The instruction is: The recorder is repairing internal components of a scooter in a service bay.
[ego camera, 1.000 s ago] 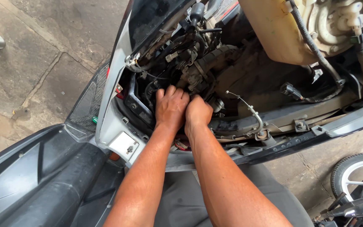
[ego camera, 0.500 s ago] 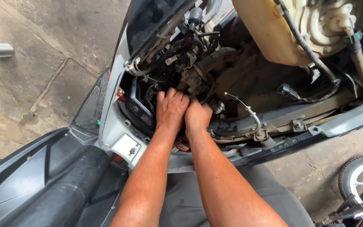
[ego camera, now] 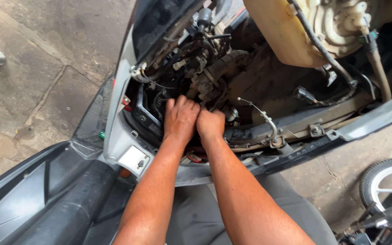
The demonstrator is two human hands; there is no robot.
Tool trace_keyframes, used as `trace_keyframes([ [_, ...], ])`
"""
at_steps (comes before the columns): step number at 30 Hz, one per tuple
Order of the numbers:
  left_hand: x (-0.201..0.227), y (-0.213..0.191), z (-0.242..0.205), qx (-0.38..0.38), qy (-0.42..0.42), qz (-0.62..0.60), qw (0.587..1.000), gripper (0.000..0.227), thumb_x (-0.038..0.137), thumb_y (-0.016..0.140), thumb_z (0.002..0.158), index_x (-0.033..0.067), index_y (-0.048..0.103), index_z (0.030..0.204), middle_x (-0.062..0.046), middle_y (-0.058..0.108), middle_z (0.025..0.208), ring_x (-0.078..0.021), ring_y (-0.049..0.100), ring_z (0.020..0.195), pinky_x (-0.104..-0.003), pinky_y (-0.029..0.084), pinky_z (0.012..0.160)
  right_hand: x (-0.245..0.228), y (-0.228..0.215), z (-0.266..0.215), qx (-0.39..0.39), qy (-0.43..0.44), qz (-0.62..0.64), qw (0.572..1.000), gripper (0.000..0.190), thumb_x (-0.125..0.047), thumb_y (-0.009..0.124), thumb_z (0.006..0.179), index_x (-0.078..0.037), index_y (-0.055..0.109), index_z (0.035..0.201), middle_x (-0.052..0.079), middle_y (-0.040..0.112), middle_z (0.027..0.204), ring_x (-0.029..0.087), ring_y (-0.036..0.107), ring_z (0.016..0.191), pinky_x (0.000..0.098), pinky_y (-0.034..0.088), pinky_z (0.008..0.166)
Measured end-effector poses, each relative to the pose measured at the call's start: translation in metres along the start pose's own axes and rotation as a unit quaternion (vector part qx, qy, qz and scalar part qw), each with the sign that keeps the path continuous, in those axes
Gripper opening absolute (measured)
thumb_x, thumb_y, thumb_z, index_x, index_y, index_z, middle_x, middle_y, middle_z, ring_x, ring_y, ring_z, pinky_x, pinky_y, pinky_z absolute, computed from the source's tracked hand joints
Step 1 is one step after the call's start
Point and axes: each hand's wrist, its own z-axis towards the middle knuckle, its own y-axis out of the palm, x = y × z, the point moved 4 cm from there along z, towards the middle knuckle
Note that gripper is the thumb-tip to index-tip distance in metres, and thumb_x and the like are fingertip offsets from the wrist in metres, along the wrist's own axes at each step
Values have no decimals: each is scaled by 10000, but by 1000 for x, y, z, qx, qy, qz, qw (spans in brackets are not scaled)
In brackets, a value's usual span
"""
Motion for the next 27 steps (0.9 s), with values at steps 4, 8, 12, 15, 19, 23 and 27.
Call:
trace_keyframes([
  [4,3,-4,-1,0,0,-10,1000,56,113,653,820,153,684,844,4,670,893,-218,589,1013,-413,432,871,-3,-1,-4,-3,-31,8,999,391,-260,664,845,81,731,1024,206,779,976,258,733,903,361,536,815],
  [8,6,-13,3,-27,-9,-36,999,90,123,681,771,149,697,856,-6,665,929,-232,582,1046,-430,420,892,15,1,15,-6,-7,-16,1000,402,-262,644,838,75,743,1034,226,780,982,283,743,931,386,544,829],
  [12,12,-37,2,-81,-32,-63,994,154,142,713,724,126,717,877,-44,659,998,-256,566,1095,-459,388,919,20,14,40,-78,-135,-368,917,406,-256,494,913,-14,761,1102,258,706,1152,409,683,1091,467,514,949],
  [15,35,-63,-6,-69,-62,-108,990,200,128,722,701,75,732,893,-83,668,1046,-286,583,1117,-499,389,970,-68,-40,-48,-5,53,-220,974,446,-283,611,784,0,720,1111,259,701,1156,418,667,1116,463,516,958],
  [19,65,-57,12,-79,-134,-158,975,336,101,728,676,-12,720,992,-175,632,1207,-373,628,1055,-529,462,949,-67,-56,5,9,11,-253,967,428,-247,592,786,-8,761,1099,273,703,1172,429,658,1142,463,502,981],
  [23,88,-56,50,-110,-295,-425,849,457,62,671,799,5,599,1247,-241,661,1206,-408,656,984,-486,545,834,-96,-75,70,-20,-92,-266,959,410,-198,515,913,95,717,1115,310,729,1153,423,725,1092,459,565,932],
  [27,124,-39,81,-127,-415,-740,515,549,-33,469,856,117,444,1383,-194,674,1075,-289,660,794,-413,537,658,-121,-75,91,-62,-148,-422,892,381,-211,519,945,43,732,1133,265,733,1166,404,725,1076,472,564,919],
])
